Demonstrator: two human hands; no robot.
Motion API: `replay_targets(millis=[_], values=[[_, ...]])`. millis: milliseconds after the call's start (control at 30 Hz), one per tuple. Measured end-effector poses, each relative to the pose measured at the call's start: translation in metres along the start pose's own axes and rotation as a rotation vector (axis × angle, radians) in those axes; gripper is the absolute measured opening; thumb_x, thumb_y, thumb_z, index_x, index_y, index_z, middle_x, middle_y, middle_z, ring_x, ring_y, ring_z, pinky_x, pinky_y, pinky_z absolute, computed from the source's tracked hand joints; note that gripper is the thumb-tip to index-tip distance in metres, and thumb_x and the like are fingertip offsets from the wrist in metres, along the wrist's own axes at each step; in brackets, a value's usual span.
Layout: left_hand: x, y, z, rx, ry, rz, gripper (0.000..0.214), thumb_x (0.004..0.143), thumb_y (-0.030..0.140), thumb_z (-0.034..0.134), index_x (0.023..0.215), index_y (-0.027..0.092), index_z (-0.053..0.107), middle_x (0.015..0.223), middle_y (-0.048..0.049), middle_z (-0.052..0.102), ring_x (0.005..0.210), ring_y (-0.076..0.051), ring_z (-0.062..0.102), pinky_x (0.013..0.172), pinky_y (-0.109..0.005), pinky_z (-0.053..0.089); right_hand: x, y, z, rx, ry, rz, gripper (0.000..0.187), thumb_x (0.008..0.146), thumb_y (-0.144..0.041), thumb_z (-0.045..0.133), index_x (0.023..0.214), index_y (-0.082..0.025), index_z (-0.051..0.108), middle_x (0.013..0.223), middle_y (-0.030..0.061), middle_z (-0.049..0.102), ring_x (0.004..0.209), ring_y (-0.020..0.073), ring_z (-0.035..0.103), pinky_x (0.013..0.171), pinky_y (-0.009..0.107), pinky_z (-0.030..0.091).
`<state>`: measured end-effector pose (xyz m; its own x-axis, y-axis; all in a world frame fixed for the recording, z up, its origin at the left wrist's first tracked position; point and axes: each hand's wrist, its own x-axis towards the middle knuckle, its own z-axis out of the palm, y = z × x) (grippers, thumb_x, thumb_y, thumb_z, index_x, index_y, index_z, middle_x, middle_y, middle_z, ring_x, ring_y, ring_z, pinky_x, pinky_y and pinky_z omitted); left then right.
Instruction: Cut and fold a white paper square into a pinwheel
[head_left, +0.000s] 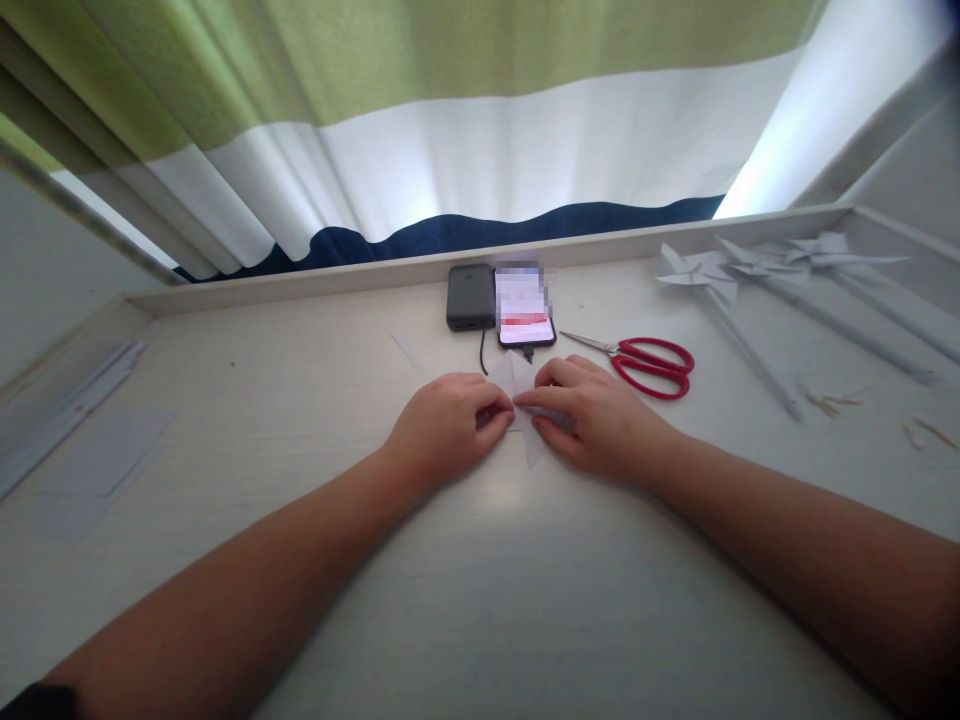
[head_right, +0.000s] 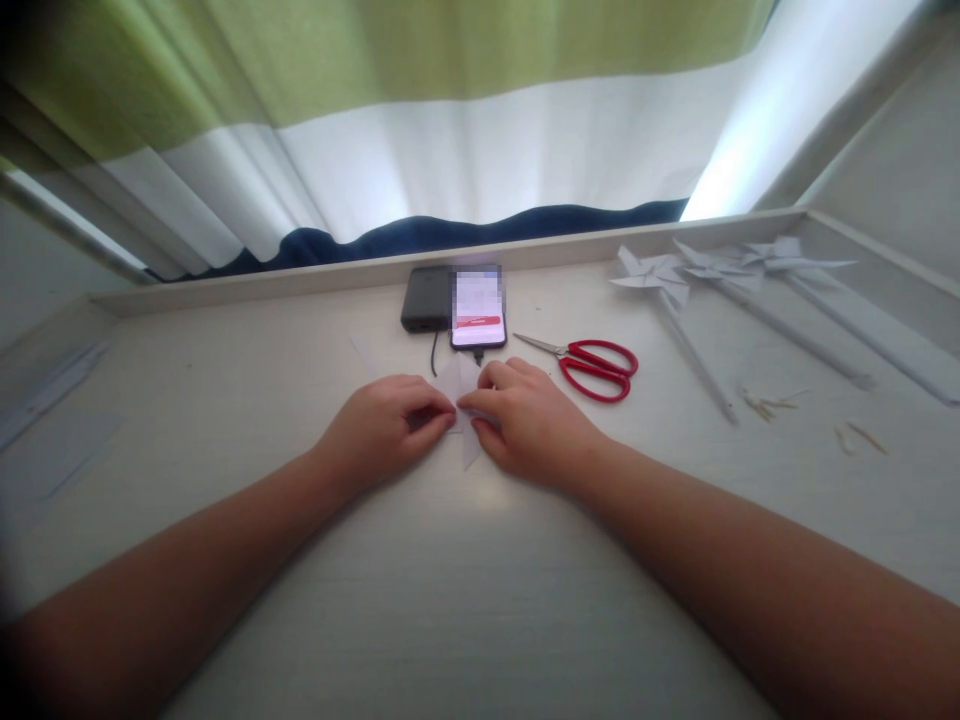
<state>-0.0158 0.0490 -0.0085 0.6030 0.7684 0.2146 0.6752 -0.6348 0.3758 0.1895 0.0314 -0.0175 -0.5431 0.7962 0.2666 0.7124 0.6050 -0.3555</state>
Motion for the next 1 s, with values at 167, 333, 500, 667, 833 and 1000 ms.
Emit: replay_targets(millis=[167,333,500,667,833,1000], values=[[0.000,0.000,-0.001,0.021,-0.012,0.004,0.014,0.085,0.023,0.057,0.082,0.020,0.069,0.081,-0.0017,0.067,0.075,-0.016,0.058,0.070,-0.029,0.042,0.000,-0.001,-0.001,-0.026,-0.009,-0.008,0.027,0.087,-0.020,0.053,0.108,-0.022,0.071,0.094,0.0084,0.059,0.089,0.0231,0.051,0.081,0.037,0.042],[-0.001,0.000,0.000,0.042,-0.009,0.011,0.014,0.086,0.024,0.056,0.082,0.020,0.070,0.081,-0.0025,0.067,0.076,-0.017,0.059,0.070,-0.030,0.043,0.000,-0.001,0.000,-0.047,-0.009,-0.017,0.027,0.087,-0.021,0.053,0.107,-0.022,0.070,0.094,0.0085,0.059,0.090,0.0234,0.051,0.082,0.037,0.042],[-0.001,-0.002,0.001,0.072,-0.012,0.026,0.016,0.088,0.026,0.055,0.084,0.020,0.069,0.082,-0.0025,0.067,0.078,-0.018,0.059,0.071,-0.030,0.044,0.001,-0.002,-0.001,-0.072,-0.023,-0.030,0.026,0.088,-0.021,0.052,0.105,-0.021,0.071,0.093,0.0089,0.059,0.089,0.0234,0.051,0.081,0.037,0.042],[-0.003,0.003,-0.003,0.161,-0.040,0.067,0.023,0.091,0.027,0.049,0.086,0.018,0.069,0.087,-0.0055,0.067,0.083,-0.020,0.059,0.076,-0.033,0.045,0.001,-0.003,-0.001,-0.097,-0.035,-0.035,0.025,0.089,-0.022,0.050,0.103,-0.021,0.071,0.094,0.0090,0.059,0.089,0.0233,0.051,0.080,0.037,0.041],[-0.013,0.026,-0.014,0.303,-0.108,0.086,0.024,0.087,0.029,0.051,0.099,0.018,0.068,0.100,-0.0089,0.062,0.093,-0.025,0.055,0.083,-0.039,0.046,0.001,-0.003,-0.002,-0.097,-0.031,-0.037,0.024,0.089,-0.022,0.050,0.098,-0.020,0.072,0.095,0.0092,0.059,0.089,0.0228,0.051,0.081,0.036,0.041],[-0.025,0.049,-0.019,0.418,-0.180,0.033,0.028,0.086,0.031,0.051,0.106,0.016,0.065,0.103,-0.0111,0.059,0.099,-0.029,0.051,0.081,-0.043,0.046,0.000,-0.002,0.000,-0.081,-0.024,-0.039,0.026,0.089,-0.024,0.050,0.105,-0.021,0.071,0.097,0.0090,0.060,0.091,0.0231,0.052,0.082,0.037,0.041]])
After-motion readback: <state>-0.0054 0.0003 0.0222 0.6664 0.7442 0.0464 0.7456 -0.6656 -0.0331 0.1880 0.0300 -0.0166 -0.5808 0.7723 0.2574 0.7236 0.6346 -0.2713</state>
